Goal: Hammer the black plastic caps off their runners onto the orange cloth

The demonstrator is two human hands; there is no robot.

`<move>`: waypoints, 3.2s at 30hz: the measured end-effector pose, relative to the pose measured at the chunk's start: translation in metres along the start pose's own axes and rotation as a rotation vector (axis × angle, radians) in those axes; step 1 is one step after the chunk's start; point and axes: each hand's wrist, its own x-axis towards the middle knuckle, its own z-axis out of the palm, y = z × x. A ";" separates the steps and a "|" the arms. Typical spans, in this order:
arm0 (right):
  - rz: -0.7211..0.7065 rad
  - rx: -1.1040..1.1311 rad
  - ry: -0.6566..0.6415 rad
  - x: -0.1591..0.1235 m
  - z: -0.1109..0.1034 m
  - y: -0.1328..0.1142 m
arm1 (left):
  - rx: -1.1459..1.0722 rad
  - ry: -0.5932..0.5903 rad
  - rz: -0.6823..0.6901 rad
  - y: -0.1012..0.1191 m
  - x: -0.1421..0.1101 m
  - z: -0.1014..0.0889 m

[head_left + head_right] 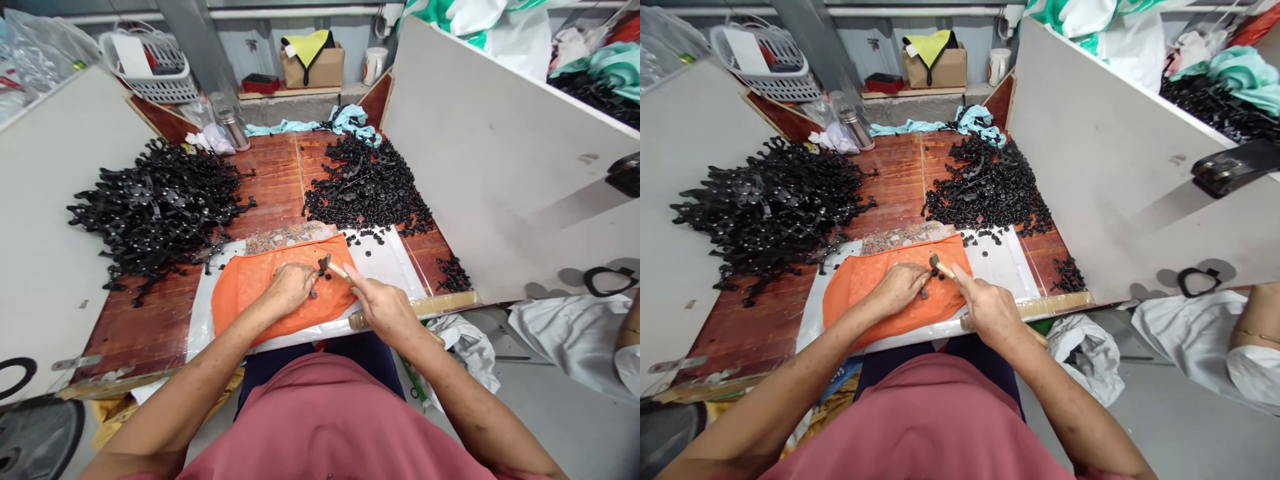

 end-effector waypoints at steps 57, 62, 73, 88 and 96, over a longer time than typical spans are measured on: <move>0.183 0.213 -0.006 -0.038 0.020 0.025 | 0.184 0.148 -0.130 0.024 -0.015 0.018; 0.113 0.222 0.123 -0.033 0.000 0.014 | 0.194 0.186 -0.100 0.023 -0.016 0.021; 0.056 0.034 0.115 -0.026 0.012 0.006 | 0.134 0.177 -0.122 0.024 -0.015 0.025; -0.006 -0.055 -0.037 -0.018 0.006 0.014 | 0.215 -0.069 0.681 -0.019 -0.033 -0.051; 0.125 0.353 0.082 -0.041 0.008 0.022 | 0.213 0.179 0.344 -0.034 -0.047 -0.037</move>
